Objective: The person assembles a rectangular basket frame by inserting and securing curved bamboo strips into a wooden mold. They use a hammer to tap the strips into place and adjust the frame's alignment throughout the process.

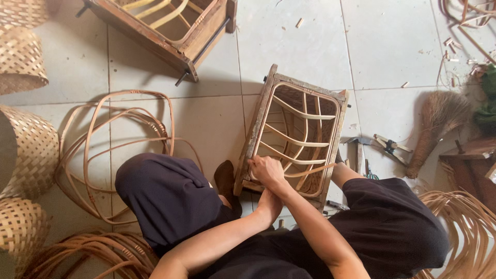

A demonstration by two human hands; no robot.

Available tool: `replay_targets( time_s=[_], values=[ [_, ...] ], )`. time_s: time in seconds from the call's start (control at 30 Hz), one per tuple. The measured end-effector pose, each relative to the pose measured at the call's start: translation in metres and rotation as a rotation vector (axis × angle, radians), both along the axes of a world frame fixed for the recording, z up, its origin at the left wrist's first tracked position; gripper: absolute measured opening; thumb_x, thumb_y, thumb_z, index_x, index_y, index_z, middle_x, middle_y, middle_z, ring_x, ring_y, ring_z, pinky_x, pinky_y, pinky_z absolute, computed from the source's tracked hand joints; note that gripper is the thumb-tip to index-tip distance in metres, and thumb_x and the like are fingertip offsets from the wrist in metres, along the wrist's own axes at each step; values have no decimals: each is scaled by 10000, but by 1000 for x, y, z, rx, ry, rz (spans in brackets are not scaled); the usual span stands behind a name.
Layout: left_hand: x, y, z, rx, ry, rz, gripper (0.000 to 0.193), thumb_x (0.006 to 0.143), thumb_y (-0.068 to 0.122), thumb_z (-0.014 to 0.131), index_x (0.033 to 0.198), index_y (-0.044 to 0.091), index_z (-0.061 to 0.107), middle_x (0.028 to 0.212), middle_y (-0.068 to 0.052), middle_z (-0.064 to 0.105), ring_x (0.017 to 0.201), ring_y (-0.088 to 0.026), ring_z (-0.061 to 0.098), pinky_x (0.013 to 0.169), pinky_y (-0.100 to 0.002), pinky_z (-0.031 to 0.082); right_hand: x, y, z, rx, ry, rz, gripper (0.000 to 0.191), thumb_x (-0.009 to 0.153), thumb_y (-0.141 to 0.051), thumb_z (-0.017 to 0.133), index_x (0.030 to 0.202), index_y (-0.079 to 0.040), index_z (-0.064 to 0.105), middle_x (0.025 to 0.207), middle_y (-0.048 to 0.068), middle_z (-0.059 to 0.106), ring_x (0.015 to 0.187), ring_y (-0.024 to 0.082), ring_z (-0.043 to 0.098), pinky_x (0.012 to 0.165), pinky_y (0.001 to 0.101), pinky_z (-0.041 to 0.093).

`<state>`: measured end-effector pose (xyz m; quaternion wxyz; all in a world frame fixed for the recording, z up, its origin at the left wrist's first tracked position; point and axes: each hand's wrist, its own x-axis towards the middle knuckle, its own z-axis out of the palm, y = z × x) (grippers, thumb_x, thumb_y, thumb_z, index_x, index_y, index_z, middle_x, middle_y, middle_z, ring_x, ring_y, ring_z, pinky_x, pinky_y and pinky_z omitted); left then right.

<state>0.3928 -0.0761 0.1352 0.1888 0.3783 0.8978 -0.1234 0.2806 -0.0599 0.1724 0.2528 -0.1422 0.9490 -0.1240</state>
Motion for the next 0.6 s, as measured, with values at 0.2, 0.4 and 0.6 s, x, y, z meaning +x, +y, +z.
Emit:
replay_targets(
  time_s=[0.2,0.4,0.6],
  values=[
    [-15,-16,29,167,-115,180,550,930,197,575,1397,-74,471,1227,-313,621,1220,-445,558,1155,-656,241,-50,17,-31,-161,847,162,329,1041,-347,529,872,-76,611,807,151,692,754,328,681,685,452,547],
    [-30,-19,28,242,-176,243,304,967,178,580,1188,-30,587,1015,-254,716,1045,-418,663,1154,-657,309,-91,29,-29,-319,-561,-67,329,996,-403,690,903,-99,774,641,65,593,559,159,494,528,433,430],
    [-36,-19,13,334,-282,355,258,971,168,562,1174,19,618,1125,-267,687,1169,-428,609,1142,-659,290,-70,10,-32,-92,44,2,458,1088,-410,534,832,-63,689,624,48,605,530,190,556,493,372,474]
  ],
)
